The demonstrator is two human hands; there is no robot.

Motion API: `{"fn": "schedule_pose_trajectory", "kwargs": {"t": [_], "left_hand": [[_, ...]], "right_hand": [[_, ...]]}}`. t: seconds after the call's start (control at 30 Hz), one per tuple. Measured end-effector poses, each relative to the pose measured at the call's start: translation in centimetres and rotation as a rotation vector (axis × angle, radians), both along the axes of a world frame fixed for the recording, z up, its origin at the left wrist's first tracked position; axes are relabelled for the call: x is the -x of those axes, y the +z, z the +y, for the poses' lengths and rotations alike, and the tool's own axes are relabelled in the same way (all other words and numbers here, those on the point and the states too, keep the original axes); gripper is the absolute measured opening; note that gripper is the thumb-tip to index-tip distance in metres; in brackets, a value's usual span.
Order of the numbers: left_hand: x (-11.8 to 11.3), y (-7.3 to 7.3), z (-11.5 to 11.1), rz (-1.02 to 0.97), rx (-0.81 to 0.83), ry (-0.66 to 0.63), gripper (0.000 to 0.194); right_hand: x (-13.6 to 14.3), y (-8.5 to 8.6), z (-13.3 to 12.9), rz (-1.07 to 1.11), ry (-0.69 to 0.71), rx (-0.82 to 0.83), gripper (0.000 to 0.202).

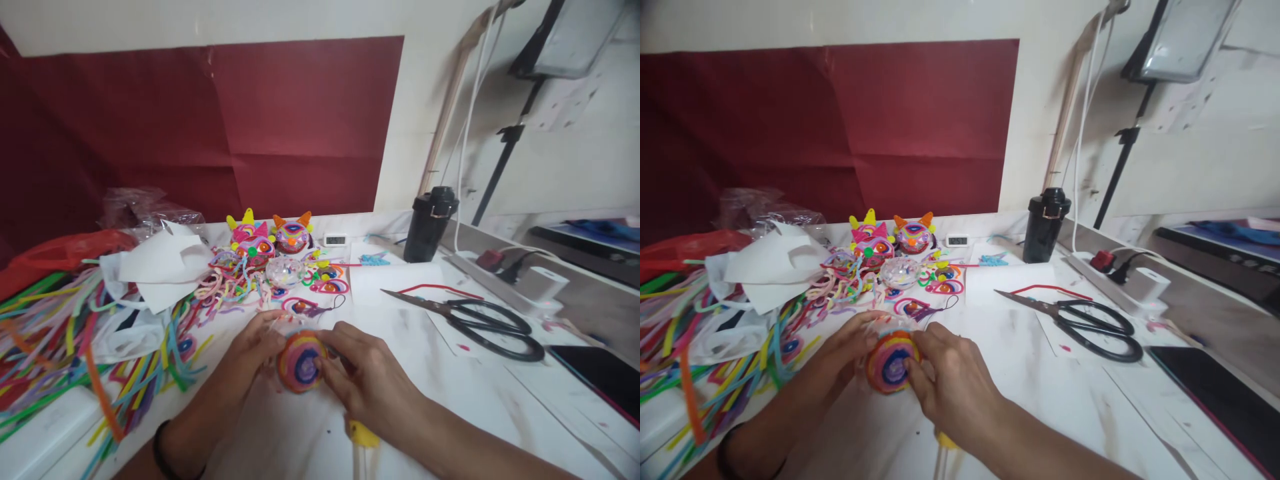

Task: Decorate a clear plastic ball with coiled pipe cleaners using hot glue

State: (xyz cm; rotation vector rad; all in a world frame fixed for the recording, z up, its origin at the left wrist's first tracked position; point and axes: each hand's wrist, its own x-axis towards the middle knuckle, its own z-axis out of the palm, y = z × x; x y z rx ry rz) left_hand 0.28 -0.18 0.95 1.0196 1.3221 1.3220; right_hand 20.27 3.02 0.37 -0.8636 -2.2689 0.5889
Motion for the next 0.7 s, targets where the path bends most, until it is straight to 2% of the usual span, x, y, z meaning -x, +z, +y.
{"fn": "schedule_pose_trajectory", "kwargs": {"t": [0.13,0.3,0.43,0.57,0.7], "left_hand": [[1.0,1.2,-0.3,0.108,-0.008,0.009,0.021],[1.0,1.3,-0.4,0.156,0.021,0.031,0.038],[0.7,1.2,-0.4,0.149,0.034,-0.005,0.044],[0.8,1.4,-0.3,0.133,0.047,-0.095,0.036],[0.8,1.4,-0.4,0.125,0.054,-0.1,0.033]], "right_hand": [[0.7,0.6,-0.2,-0.04,0.047,-0.037,0.021],[1.4,1.2,-0.4,-0.093,0.1,-0.099,0.018],[1.7,1.4,-0.3,-0.12,0.121,-0.127,0.016],[1.7,1.6,-0.2,-0.1,0.151,-0.118,0.017],[1.3,1.7,0.4,-0.011,0.188,-0.056,0.021]]}}
